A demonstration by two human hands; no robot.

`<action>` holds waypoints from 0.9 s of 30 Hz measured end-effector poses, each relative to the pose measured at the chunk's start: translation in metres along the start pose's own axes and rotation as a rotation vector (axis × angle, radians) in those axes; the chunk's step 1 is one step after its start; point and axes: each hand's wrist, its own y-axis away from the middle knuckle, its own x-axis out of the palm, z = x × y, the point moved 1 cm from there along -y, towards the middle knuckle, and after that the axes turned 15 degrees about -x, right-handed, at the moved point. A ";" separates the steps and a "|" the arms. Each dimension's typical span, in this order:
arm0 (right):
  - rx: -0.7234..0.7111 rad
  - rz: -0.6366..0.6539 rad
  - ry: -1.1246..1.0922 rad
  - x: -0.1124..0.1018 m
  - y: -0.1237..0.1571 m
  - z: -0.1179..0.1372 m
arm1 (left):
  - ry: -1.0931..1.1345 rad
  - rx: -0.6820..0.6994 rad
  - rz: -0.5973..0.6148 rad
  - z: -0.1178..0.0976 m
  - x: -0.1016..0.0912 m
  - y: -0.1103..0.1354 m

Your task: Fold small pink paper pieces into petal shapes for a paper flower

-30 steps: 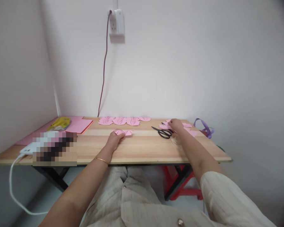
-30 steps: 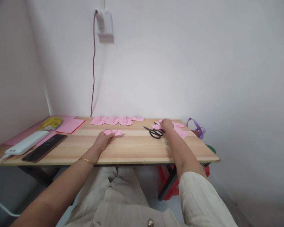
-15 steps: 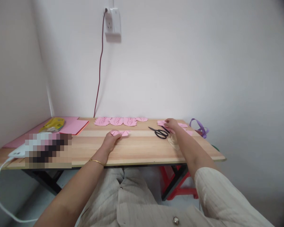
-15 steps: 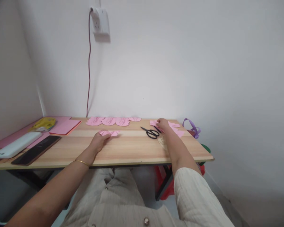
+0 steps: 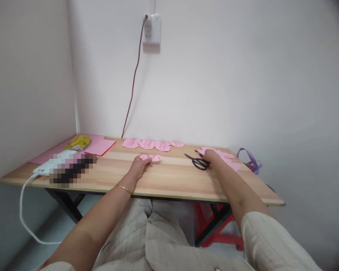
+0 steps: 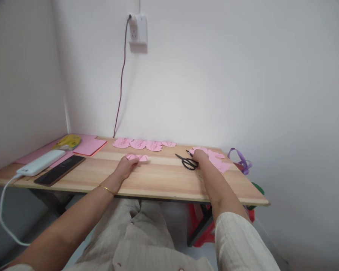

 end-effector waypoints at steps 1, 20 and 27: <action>0.008 0.020 -0.003 -0.003 -0.001 0.003 | 0.009 0.000 0.002 0.000 0.000 0.000; -0.802 -0.564 -1.138 0.007 0.076 0.225 | -0.035 -0.017 0.027 -0.007 0.005 0.010; -0.673 -0.558 -1.142 0.025 0.072 0.221 | 0.129 -0.102 0.162 -0.005 0.008 0.010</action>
